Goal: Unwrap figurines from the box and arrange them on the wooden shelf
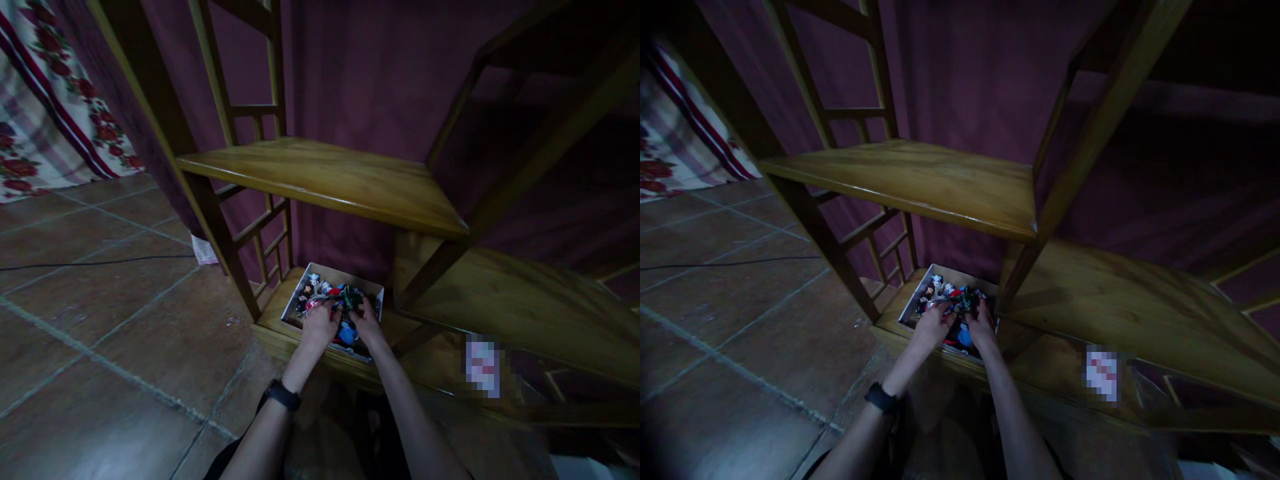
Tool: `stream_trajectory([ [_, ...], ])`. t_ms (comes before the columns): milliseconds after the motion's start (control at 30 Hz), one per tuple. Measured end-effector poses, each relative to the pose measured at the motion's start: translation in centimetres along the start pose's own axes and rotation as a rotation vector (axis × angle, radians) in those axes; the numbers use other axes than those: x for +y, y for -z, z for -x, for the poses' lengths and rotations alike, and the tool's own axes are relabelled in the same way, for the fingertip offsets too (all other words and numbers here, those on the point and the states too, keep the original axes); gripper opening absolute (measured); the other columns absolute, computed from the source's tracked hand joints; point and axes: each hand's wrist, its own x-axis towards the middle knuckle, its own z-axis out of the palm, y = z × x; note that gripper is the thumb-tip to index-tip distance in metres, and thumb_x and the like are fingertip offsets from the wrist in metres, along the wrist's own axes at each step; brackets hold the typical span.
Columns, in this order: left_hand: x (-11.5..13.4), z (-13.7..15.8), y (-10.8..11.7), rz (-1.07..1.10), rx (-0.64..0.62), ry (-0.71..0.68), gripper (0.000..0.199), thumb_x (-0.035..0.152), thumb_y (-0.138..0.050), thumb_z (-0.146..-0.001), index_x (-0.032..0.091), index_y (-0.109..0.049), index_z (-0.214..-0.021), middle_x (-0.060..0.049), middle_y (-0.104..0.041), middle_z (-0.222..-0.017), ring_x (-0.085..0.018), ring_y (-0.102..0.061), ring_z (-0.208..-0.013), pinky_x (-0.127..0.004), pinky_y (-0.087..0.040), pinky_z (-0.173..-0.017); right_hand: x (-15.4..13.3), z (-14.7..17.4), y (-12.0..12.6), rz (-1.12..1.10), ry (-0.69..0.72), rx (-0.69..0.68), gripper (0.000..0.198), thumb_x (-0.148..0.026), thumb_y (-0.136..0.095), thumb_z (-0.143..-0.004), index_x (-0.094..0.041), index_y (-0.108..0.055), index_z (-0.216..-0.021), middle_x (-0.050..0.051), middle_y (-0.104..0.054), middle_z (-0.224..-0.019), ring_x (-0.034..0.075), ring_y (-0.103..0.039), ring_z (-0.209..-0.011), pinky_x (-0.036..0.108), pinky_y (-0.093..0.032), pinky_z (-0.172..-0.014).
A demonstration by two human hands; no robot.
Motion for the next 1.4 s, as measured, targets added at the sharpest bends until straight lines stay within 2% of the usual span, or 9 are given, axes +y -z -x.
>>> stream_trajectory([
  [133,0.4,0.1,0.6,0.497,-0.110,0.126,0.033,0.043,-0.054,-0.074,0.013,-0.063,-0.084,-0.002,-0.059,-0.065,-0.013,-0.054,-0.061,-0.023,-0.041,-0.058,-1.7,0.6,-0.3,-0.053,-0.009,-0.069,0.057,-0.020,-0.062,-0.059,-0.028,-0.051,-0.115,0.000,-0.064,-0.103,0.021,-0.056,-0.100,0.035,-0.043,-0.087],
  [200,0.4,0.2,1.1,0.649,-0.135,0.209,0.031,0.042,-0.059,-0.072,0.013,-0.062,-0.081,0.000,-0.057,-0.061,-0.009,-0.051,-0.054,-0.021,-0.040,-0.054,-2.6,1.2,-0.5,-0.114,-0.016,-0.098,0.055,-0.020,-0.062,-0.060,-0.027,-0.052,-0.114,0.000,-0.061,-0.109,0.021,-0.054,-0.105,0.036,-0.041,-0.091],
  [300,0.5,0.6,1.9,0.831,-0.205,0.309,0.025,0.032,-0.067,-0.066,0.014,-0.061,-0.083,0.001,-0.059,-0.065,-0.008,-0.054,-0.055,-0.021,-0.045,-0.059,-3.8,1.9,-0.7,-0.210,-0.017,-0.146,0.053,-0.020,-0.063,-0.060,-0.027,-0.054,-0.111,0.001,-0.059,-0.114,0.021,-0.052,-0.108,0.036,-0.040,-0.093],
  [467,0.8,1.1,2.8,1.085,-0.287,0.389,0.029,0.020,-0.068,-0.066,0.013,-0.060,-0.092,-0.005,-0.065,-0.078,-0.011,-0.061,-0.066,-0.026,-0.050,-0.067,-4.5,2.5,-0.9,-0.350,-0.037,-0.216,0.045,-0.018,-0.065,-0.059,-0.026,-0.058,-0.102,0.001,-0.061,-0.110,0.020,-0.053,-0.107,0.036,-0.041,-0.092],
  [633,0.6,1.6,3.9,1.153,-0.316,0.402,0.029,0.022,-0.065,-0.071,0.016,-0.058,-0.098,-0.006,-0.065,-0.084,-0.012,-0.062,-0.070,-0.025,-0.050,-0.063,-4.7,3.1,-1.2,-0.427,-0.146,-0.229,0.031,-0.019,-0.068,-0.058,-0.024,-0.062,-0.088,0.000,-0.065,-0.100,0.019,-0.059,-0.096,0.032,-0.045,-0.084],
  [900,-0.2,2.4,4.7,1.046,-0.256,0.441,0.035,0.025,-0.070,-0.066,0.018,-0.061,-0.099,-0.003,-0.064,-0.081,-0.008,-0.060,-0.062,-0.018,-0.045,-0.054,-5.2,4.2,-1.6,-0.502,-0.184,-0.362,0.033,-0.018,-0.070,-0.058,-0.024,-0.064,-0.090,0.001,-0.065,-0.103,0.017,-0.058,-0.098,0.030,-0.045,-0.085],
  [1067,0.0,3.2,4.7,1.126,-0.261,0.473,0.033,0.028,-0.072,-0.064,0.018,-0.061,-0.094,-0.004,-0.065,-0.087,-0.012,-0.061,-0.069,-0.031,-0.051,-0.068,-4.4,4.8,-1.6,-0.573,-0.189,-0.349,0.032,-0.017,-0.071,-0.059,-0.025,-0.065,-0.089,0.000,-0.066,-0.100,0.016,-0.058,-0.098,0.031,-0.043,-0.088],
  [1200,-0.2,3.7,4.5,1.200,-0.303,0.474,0.025,0.027,-0.070,-0.067,0.014,-0.060,-0.085,-0.007,-0.065,-0.077,-0.015,-0.062,-0.067,-0.037,-0.052,-0.071,-4.3,5.3,-1.9,-0.500,-0.174,-0.346,0.035,-0.023,-0.073,-0.059,-0.025,-0.065,-0.093,0.001,-0.065,-0.105,0.019,-0.056,-0.104,0.035,-0.039,-0.094],
  [1400,-0.7,4.4,4.2,1.214,-0.221,0.568,0.021,0.027,-0.068,-0.069,0.011,-0.059,-0.080,-0.006,-0.063,-0.065,-0.014,-0.062,-0.060,-0.032,-0.053,-0.068,-4.0,6.3,-2.7,-0.398,-0.159,-0.294,0.041,-0.036,-0.071,-0.062,-0.024,-0.064,-0.100,0.004,-0.064,-0.108,0.022,-0.057,-0.102,0.040,-0.040,-0.093],
])
